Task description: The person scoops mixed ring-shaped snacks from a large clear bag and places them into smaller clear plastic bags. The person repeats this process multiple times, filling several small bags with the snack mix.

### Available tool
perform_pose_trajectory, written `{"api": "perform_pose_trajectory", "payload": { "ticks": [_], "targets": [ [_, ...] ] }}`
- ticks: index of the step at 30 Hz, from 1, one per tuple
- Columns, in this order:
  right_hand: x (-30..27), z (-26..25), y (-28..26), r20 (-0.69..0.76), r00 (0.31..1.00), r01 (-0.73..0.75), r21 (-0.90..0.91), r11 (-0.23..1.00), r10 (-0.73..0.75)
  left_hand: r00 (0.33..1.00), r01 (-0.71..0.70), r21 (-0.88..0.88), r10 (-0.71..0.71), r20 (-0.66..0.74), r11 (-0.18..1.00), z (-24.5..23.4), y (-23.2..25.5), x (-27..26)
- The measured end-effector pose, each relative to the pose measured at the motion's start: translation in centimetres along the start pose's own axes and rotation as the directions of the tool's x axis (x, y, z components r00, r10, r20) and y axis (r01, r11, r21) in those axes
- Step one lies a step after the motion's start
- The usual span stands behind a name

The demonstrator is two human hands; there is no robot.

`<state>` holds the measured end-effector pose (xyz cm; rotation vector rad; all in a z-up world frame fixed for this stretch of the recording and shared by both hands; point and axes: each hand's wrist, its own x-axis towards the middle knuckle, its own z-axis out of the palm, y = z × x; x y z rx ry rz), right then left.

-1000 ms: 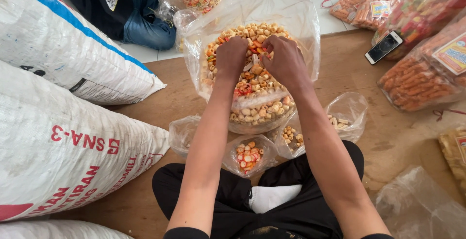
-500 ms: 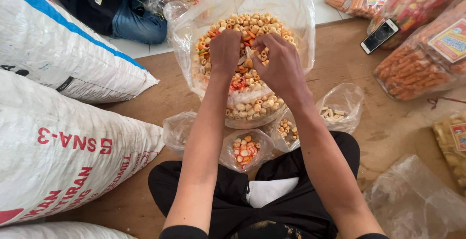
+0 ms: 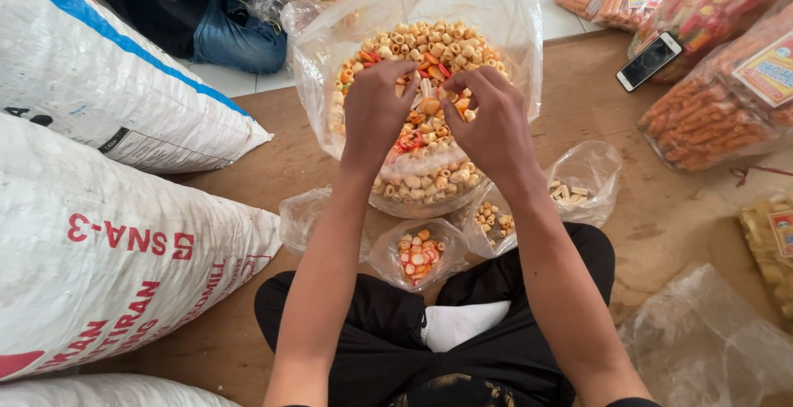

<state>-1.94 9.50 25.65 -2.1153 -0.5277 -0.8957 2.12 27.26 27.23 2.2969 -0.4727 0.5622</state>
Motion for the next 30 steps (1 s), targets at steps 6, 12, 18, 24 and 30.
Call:
{"api": "perform_pose_trajectory", "payload": {
  "ticks": [6,12,18,24,30],
  "targets": [
    [-4.4,-4.0,-4.1,-0.104,0.995,-0.006,0.016,1.0,0.008,0.941,-0.215,-0.345,0.099,-0.325,0.914,-1.7,2.9,-8.9],
    [-14.0,-5.8,-2.0,-0.165,0.936,-0.308,0.042,0.95,0.311,0.971,-0.122,-0.584,-0.026,-0.239,0.802,4.2,2.6,-18.1],
    [-24.4,-1.5,6.9,-0.041,0.829,-0.558,-0.042,0.828,0.557,0.997,0.075,-0.601,-0.076,0.023,0.796,12.4,1.2,-21.0],
    [-26.0,0.3,10.0,-0.042,0.844,-0.536,-0.11,0.837,0.534,0.979,0.061,-0.135,-0.034,0.199,0.989,20.4,-1.0,-21.1],
    [-25.6,1.4,12.0,-0.035,0.845,-0.53,-0.182,0.828,0.533,0.926,0.133,0.054,-0.144,0.348,0.99,25.1,-2.8,-20.8]
  ]
}}
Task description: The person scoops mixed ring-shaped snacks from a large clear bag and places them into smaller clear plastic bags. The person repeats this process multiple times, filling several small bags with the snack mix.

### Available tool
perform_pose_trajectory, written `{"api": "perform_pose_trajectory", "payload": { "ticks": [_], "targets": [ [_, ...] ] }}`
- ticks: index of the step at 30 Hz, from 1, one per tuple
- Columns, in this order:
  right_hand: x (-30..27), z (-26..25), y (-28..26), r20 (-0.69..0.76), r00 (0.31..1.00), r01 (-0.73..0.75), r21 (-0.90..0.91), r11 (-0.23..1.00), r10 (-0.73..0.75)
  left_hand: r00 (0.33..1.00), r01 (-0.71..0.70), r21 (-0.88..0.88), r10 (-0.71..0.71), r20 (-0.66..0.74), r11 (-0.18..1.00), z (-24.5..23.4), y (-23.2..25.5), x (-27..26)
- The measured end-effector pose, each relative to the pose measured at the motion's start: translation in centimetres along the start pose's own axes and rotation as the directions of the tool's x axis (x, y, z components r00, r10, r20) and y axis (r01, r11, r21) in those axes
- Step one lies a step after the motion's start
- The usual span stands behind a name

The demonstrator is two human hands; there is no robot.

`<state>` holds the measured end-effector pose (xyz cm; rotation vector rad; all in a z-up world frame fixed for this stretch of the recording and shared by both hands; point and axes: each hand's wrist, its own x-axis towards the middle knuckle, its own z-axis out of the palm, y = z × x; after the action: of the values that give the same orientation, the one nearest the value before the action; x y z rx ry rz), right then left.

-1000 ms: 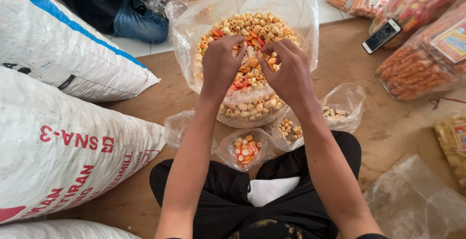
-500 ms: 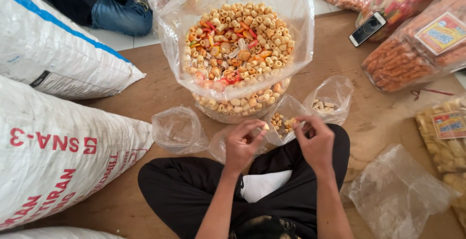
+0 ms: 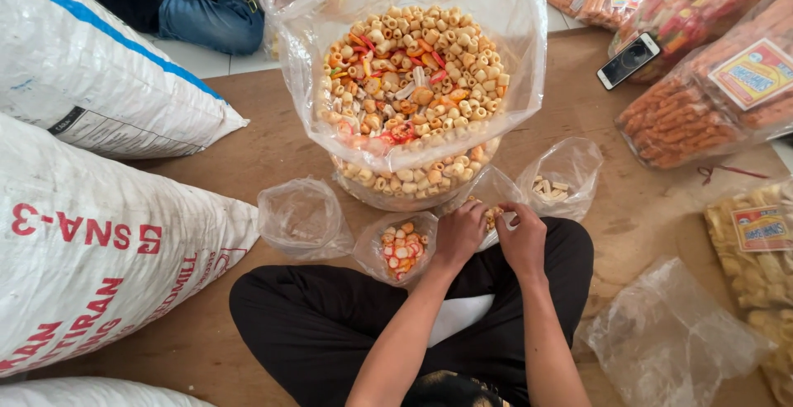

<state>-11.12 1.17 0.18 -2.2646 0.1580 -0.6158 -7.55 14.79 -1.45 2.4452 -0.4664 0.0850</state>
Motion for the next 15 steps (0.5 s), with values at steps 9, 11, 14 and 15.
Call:
{"api": "perform_pose_trajectory", "payload": {
  "ticks": [9,11,14,15],
  "targets": [
    [-0.6,0.5,0.0,0.049,0.997,-0.057,-0.061,0.997,0.06,0.998,0.016,0.03,-0.018,0.063,0.999,1.7,-1.8,0.0],
    [-0.4,0.4,0.5,0.008,0.999,-0.033,-0.059,0.998,0.033,0.999,-0.004,-0.024,0.005,0.04,1.0,-0.5,-0.4,-0.4],
    [0.1,-0.2,0.3,-0.055,0.999,-0.001,-0.031,1.0,0.0,0.998,-0.062,-0.124,0.059,-0.033,0.99,-4.2,1.5,-1.6],
    [0.5,-0.5,0.2,-0.082,0.997,0.008,-0.007,1.0,-0.009,0.992,-0.107,-0.17,0.093,-0.085,0.98,-5.6,2.2,-1.9]
  ]
}}
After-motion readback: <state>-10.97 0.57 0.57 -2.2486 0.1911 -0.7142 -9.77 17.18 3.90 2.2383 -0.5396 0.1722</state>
